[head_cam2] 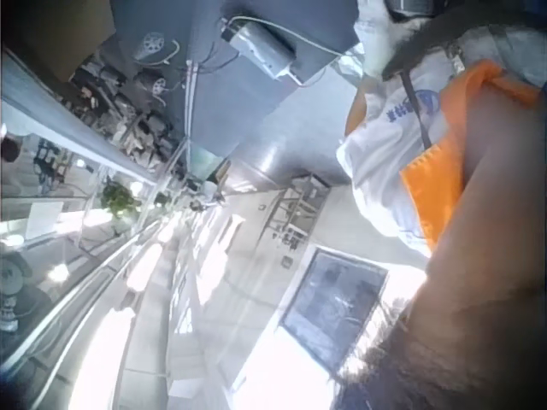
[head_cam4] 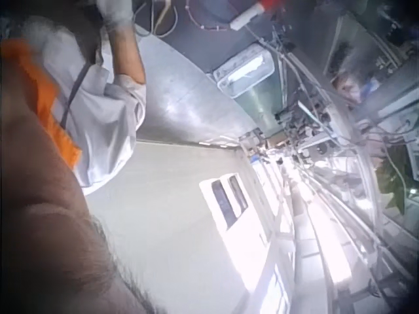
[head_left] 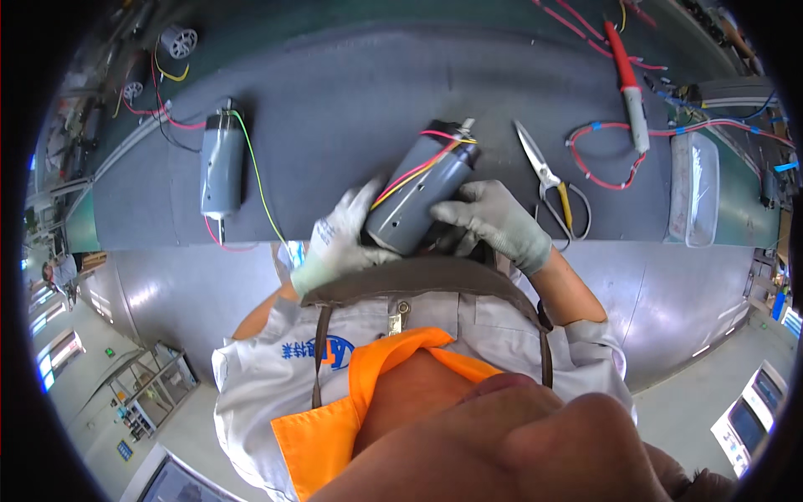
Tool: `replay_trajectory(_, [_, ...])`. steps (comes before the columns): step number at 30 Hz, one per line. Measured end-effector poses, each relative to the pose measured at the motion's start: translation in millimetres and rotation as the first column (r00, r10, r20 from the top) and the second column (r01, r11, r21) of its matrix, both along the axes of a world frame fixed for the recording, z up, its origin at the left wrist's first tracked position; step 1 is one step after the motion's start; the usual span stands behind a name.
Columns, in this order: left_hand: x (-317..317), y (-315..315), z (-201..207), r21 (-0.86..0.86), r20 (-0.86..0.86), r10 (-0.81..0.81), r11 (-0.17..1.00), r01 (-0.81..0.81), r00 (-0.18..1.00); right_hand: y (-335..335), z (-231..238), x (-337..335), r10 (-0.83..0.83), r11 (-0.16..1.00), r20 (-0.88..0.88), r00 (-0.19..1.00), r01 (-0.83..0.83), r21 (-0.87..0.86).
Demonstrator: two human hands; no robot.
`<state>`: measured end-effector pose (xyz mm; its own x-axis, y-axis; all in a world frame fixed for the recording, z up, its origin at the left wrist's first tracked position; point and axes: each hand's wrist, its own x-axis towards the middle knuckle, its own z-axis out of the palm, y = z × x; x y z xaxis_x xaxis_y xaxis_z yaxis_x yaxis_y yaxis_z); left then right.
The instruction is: Assembling electric motors by wiring connections and securing them with zip ties on a factory assembly line.
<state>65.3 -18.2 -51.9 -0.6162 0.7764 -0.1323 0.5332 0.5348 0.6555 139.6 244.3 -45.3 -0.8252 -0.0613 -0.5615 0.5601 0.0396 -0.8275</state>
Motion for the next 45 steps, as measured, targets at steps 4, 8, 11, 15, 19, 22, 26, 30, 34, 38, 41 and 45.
replay_trajectory(4, [-49.9, 43.0, -3.7, 0.203, -0.191, 0.392, 0.913, -0.355, 0.900, 11.0, -0.2, -102.2, 0.071, 0.955, -0.304, 0.950, 0.024, 0.297])
replay_trajectory(8, [-204.3, 111.1, -14.8, 0.460, 0.088, 0.539, 0.724, -0.514, 0.838, 26.9, -12.0, -220.3, -0.284, 0.959, -0.495, 0.821, 0.247, -0.141])
replay_trajectory(11, [-268.4, 70.4, -4.9, 0.358, 0.662, 0.381, 0.596, -0.719, 0.645, 17.9, 20.6, -209.1, 0.176, 0.900, -0.654, 0.735, 0.148, 0.410])
replay_trajectory(15, [-201.2, 62.8, 15.6, 0.459, 0.758, 0.309, 0.372, -0.807, 0.574, 99.7, 29.0, -87.7, -0.204, 0.876, -0.683, 0.701, 0.443, 0.193])
replay_trajectory(19, [-139.2, 18.5, 0.2, 0.501, 0.740, 0.261, 0.400, -0.768, 0.619, 191.4, 45.3, 14.0, -0.537, 0.334, -0.754, 0.379, 0.916, 0.223])
replay_trajectory(22, [-109.2, 22.4, 3.9, 0.506, 0.772, 0.133, 0.465, -0.727, 0.622, 257.4, 79.8, 38.0, -0.330, 0.173, -0.937, 0.112, 0.983, 0.057])
replay_trajectory(26, [-86.5, 40.8, 24.3, 0.450, 0.820, 0.050, 0.560, -0.696, 0.570, 336.2, 117.5, 15.2, -0.338, 0.281, -0.850, 0.404, 0.905, 0.318])
replay_trajectory(30, [-67.5, 44.8, 20.9, 0.360, 0.913, -0.107, 0.662, -0.657, 0.393, 256.9, 123.3, -15.0, -0.339, 0.606, -0.411, 0.846, 0.530, 0.593])
replay_trajectory(34, [-52.1, 49.2, 18.2, 0.310, 0.939, -0.118, 0.700, -0.643, 0.323, 130.2, 93.8, -18.5, -0.201, 0.942, -0.170, 0.965, 0.238, 0.237])
replay_trajectory(38, [-72.2, 59.4, 6.2, 0.442, 0.892, -0.258, 0.673, -0.593, 0.372, 69.4, 32.4, -35.2, 0.076, 0.991, -0.147, 0.986, -0.091, -0.095])
replay_trajectory(41, [-75.9, 72.2, 15.0, 0.525, 0.850, -0.317, 0.457, -0.718, 0.420, 29.0, 23.6, -34.1, 0.068, 0.998, -0.491, 0.868, -0.059, 0.034])
replay_trajectory(45, [-76.9, 85.7, 34.8, 0.545, 0.836, -0.206, 0.410, -0.732, 0.508, 9.7, 48.0, -39.4, -0.009, 1.000, -0.647, 0.763, 0.003, -0.010])
